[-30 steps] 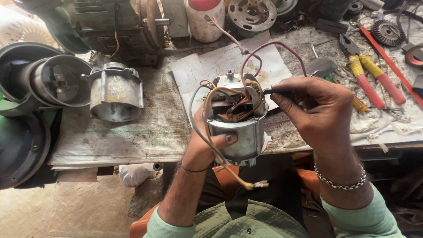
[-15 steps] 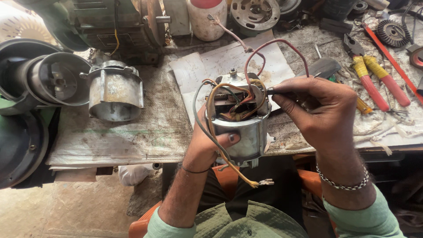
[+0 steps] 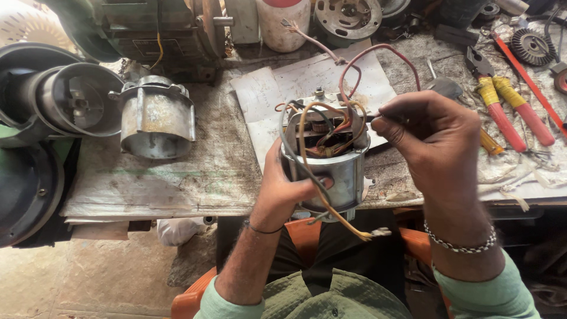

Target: The person handles an electric motor armature with multicolored wires, positions it inside the motor housing, and fits the end bell onto the housing. They use a screwdriver on the motor, press the housing parts together, and sand or file the motor's outer surface with an abrasive pad.

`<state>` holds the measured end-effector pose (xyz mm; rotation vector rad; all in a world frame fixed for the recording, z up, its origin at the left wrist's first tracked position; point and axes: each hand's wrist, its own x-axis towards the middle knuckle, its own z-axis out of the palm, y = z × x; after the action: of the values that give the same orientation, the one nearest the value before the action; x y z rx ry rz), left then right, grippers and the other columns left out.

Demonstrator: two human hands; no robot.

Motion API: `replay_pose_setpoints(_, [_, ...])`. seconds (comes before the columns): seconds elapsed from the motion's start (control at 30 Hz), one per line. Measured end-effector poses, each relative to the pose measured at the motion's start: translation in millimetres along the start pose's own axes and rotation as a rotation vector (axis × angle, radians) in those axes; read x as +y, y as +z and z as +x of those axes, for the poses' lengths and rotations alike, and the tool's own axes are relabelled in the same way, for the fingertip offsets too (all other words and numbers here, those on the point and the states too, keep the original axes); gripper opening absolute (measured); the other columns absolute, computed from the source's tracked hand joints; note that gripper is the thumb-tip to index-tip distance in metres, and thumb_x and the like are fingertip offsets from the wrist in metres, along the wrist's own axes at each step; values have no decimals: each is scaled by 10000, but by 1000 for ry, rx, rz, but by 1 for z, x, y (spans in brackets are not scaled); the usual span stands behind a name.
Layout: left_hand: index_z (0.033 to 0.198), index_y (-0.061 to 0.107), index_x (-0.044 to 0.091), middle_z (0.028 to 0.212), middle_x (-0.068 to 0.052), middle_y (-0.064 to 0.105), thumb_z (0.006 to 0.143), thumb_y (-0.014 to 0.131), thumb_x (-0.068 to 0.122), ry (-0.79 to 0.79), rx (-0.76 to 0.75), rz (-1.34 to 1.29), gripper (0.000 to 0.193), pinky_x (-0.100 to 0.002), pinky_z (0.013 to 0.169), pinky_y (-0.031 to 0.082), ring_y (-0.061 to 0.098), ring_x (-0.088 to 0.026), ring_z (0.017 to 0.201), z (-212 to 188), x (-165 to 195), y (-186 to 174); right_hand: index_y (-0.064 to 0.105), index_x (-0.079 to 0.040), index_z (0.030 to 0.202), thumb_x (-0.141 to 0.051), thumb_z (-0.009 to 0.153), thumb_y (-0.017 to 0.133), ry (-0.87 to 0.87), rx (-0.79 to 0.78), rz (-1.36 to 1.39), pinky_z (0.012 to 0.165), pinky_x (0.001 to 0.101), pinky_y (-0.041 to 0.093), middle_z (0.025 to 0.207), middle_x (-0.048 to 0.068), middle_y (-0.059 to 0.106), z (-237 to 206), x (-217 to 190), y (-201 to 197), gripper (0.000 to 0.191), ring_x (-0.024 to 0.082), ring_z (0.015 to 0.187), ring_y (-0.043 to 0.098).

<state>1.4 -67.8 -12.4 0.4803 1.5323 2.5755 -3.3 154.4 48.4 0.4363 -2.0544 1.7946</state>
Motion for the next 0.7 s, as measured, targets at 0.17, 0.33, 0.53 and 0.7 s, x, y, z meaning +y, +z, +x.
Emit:
replay_pose_setpoints(0.17, [1266, 568, -29, 1116, -67, 668, 696, 846, 120, 25, -3, 80, 652, -321, 923, 579, 653, -151, 1031, 2, -3, -1, 668, -23, 1069, 36, 967, 790, -23, 33, 83, 828, 225, 638, 969, 73, 738, 4, 1, 8, 170, 97, 908, 743])
replay_pose_setpoints(0.33, [1302, 564, -13, 1144, -60, 677, 722, 826, 137, 37, -3, 28, 654, -310, 970, 584, 663, -133, 1059, 2, -3, 0, 732, 10, 1090, 48, 937, 780, 119, 18, -101, 856, 217, 618, 1010, 85, 761, 1, -15, -1, 165, 104, 934, 739])
replay_pose_setpoints(0.53, [1311, 548, -16, 1137, -72, 672, 709, 821, 143, 24, -21, 47, 679, -325, 951, 600, 668, -136, 1041, 2, -2, 0, 721, 13, 1084, 51, 956, 782, 56, 56, -53, 813, 228, 631, 991, 84, 754, -1, -5, 9, 147, 108, 909, 739])
replay_pose_setpoints(0.7, [1342, 536, -15, 1170, -86, 676, 723, 808, 140, 47, -51, -14, 694, -331, 1006, 616, 692, -153, 1084, 6, -3, 0, 731, 31, 1124, 77, 967, 755, 56, 30, -24, 852, 242, 627, 1002, 101, 760, 0, -3, 12, 166, 121, 930, 739])
